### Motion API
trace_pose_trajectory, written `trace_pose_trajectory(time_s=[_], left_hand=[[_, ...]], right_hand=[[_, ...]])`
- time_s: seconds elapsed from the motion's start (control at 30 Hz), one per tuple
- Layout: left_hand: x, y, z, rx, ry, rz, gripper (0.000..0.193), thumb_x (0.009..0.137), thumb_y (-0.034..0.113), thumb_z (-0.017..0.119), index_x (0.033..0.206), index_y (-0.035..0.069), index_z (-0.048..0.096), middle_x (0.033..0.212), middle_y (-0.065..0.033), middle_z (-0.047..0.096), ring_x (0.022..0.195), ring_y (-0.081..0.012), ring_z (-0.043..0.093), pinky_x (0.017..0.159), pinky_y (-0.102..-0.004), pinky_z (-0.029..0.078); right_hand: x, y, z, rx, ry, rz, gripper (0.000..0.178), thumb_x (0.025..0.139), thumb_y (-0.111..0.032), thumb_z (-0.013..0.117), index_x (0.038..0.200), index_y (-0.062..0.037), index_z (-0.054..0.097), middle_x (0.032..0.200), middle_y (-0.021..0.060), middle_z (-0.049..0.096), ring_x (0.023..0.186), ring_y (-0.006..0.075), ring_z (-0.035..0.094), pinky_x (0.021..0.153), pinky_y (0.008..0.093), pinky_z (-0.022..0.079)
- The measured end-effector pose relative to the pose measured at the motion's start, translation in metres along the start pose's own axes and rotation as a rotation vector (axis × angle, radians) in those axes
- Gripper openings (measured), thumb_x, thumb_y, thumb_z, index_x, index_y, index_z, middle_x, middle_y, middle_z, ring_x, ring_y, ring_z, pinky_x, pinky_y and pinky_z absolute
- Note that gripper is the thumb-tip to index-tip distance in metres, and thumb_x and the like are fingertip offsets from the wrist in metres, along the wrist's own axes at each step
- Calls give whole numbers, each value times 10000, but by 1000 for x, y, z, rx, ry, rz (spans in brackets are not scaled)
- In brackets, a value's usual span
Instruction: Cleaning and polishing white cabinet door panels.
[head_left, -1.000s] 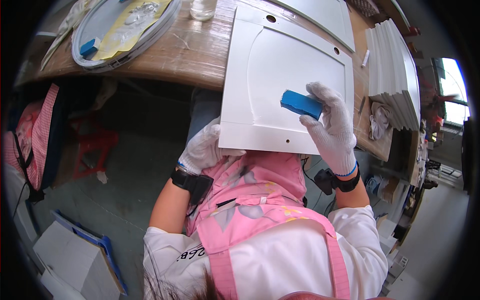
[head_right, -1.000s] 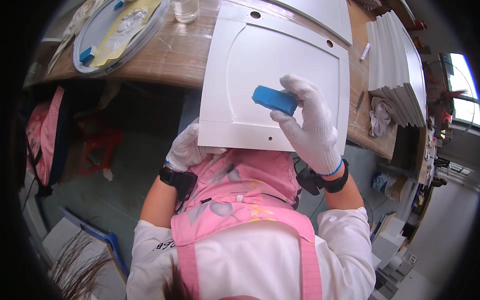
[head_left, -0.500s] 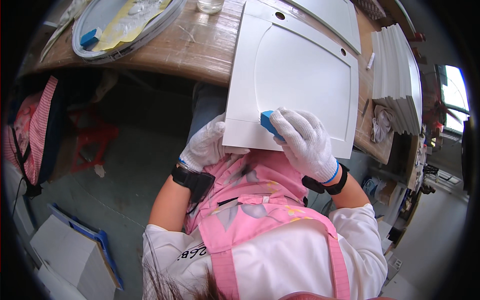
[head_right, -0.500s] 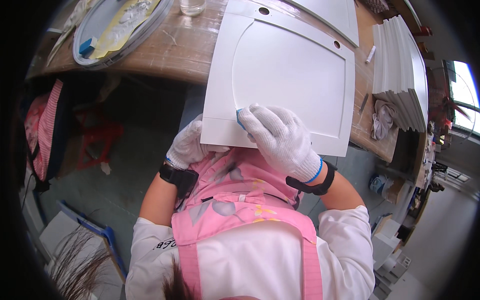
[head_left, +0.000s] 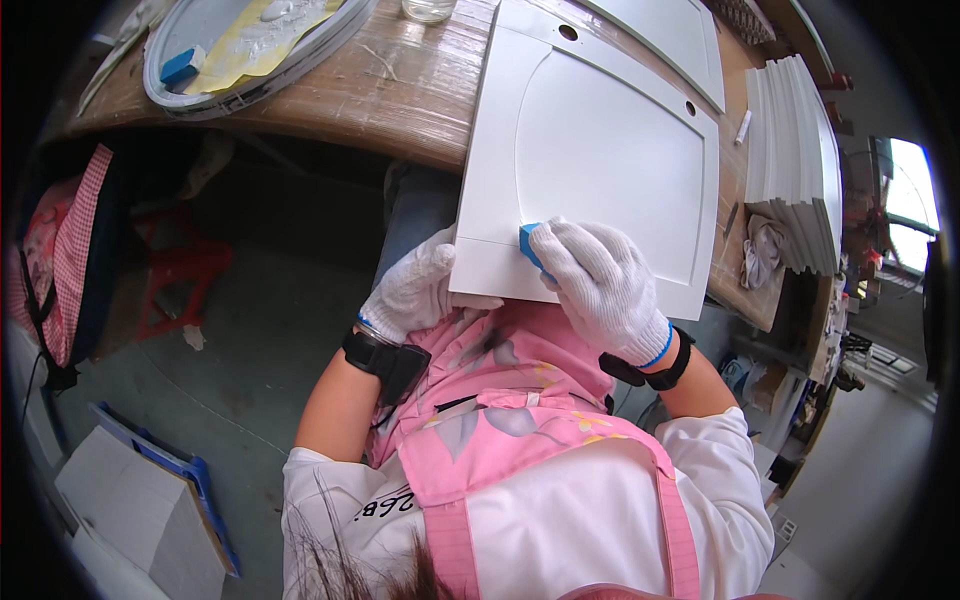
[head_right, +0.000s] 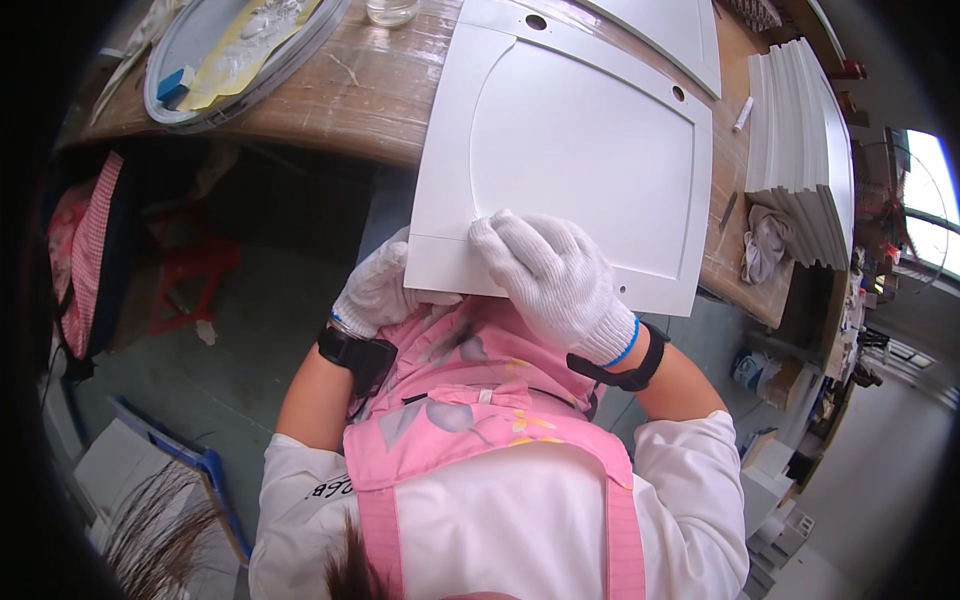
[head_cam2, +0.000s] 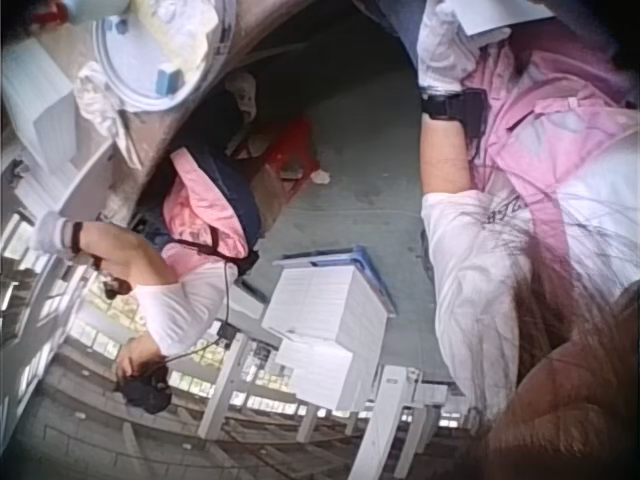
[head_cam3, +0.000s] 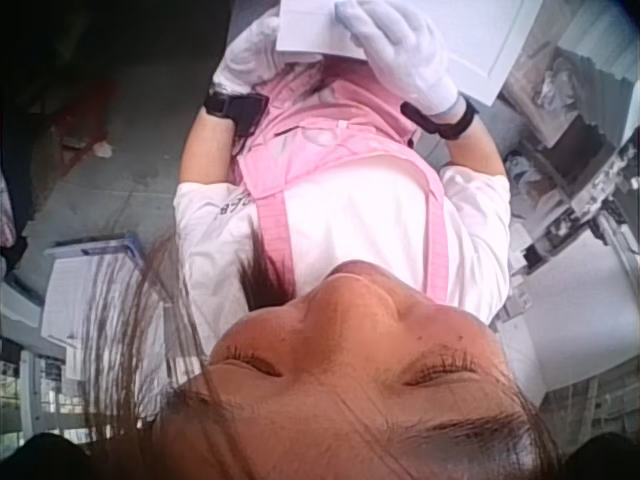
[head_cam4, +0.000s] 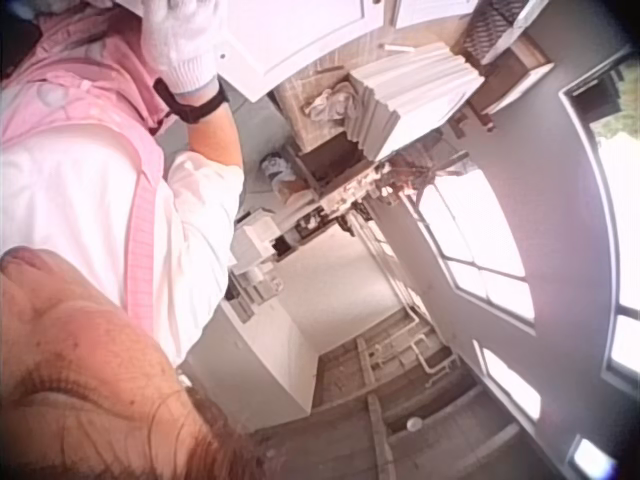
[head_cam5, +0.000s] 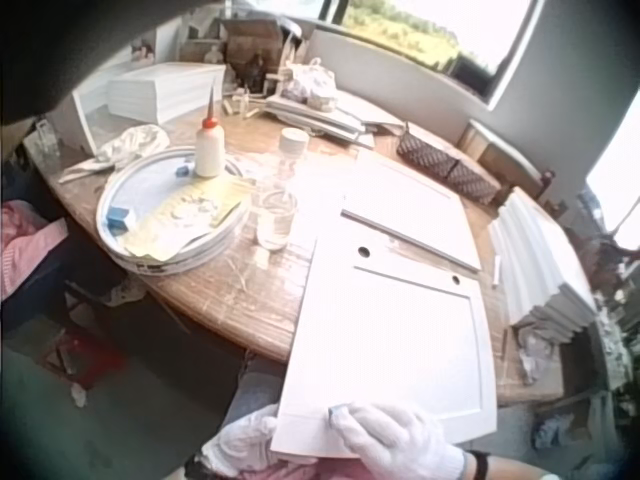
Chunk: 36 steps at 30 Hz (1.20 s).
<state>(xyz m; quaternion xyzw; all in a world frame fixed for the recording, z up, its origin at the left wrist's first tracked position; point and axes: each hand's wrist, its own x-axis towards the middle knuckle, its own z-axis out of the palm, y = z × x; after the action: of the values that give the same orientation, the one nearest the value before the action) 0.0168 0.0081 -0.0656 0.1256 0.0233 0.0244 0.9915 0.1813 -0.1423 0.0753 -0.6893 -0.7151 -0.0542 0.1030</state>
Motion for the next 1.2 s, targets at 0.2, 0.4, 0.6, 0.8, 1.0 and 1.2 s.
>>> trace_pose_trajectory(time_s=[0.2, 0.4, 0.6, 0.8, 1.0, 1.2], left_hand=[[0, 0, 0, -12, -1, -2, 684, 991, 337, 600, 1498, -13, 303, 1398, -219, 514, 1193, -362, 625, 912, -472, 603], [-1, 0, -1, -29, -5, -9, 686, 995, 321, 598, 1508, -9, 284, 1414, -222, 500, 1197, -372, 621, 924, -485, 595], [-1, 0, -4, -58, -41, -24, 729, 999, 304, 596, 1551, 18, 215, 1434, -216, 489, 1208, -351, 619, 942, -486, 581], [-1, 1, -2, -58, -25, -25, 724, 1000, 300, 594, 1548, 15, 216, 1426, -216, 494, 1208, -356, 619, 938, -492, 582], [-1, 0, -6, -61, -31, -27, 726, 1002, 302, 592, 1550, 17, 211, 1427, -214, 493, 1205, -358, 621, 938, -496, 581], [0, 0, -6, -68, -46, -32, 732, 1003, 306, 594, 1555, 26, 203, 1427, -214, 492, 1200, -360, 624, 940, -498, 579]], right_hand=[[7, 1, -4, 18, -27, -12, 579, 716, -72, 700, 1286, -48, 604, 1186, 117, 614, 1050, 311, 622, 876, 419, 525], [18, 5, -4, 9, -73, -12, 560, 727, -71, 690, 1279, -52, 602, 1169, 110, 612, 1043, 307, 624, 878, 415, 524], [26, 11, -13, -37, -9, 10, 551, 719, -106, 655, 1266, -62, 605, 1137, 85, 614, 1027, 281, 625, 864, 404, 528], [21, 7, -14, 51, -47, -5, 543, 719, -108, 678, 1255, -59, 607, 1114, 89, 625, 996, 284, 632, 829, 405, 534], [27, 13, -6, 7, -14, -8, 482, 763, -117, 666, 1238, -52, 614, 1126, 91, 626, 979, 287, 633, 822, 405, 534], [34, 16, -7, 39, -11, 9, 404, 812, -122, 641, 1210, -53, 622, 1114, 88, 625, 970, 286, 630, 820, 407, 532]])
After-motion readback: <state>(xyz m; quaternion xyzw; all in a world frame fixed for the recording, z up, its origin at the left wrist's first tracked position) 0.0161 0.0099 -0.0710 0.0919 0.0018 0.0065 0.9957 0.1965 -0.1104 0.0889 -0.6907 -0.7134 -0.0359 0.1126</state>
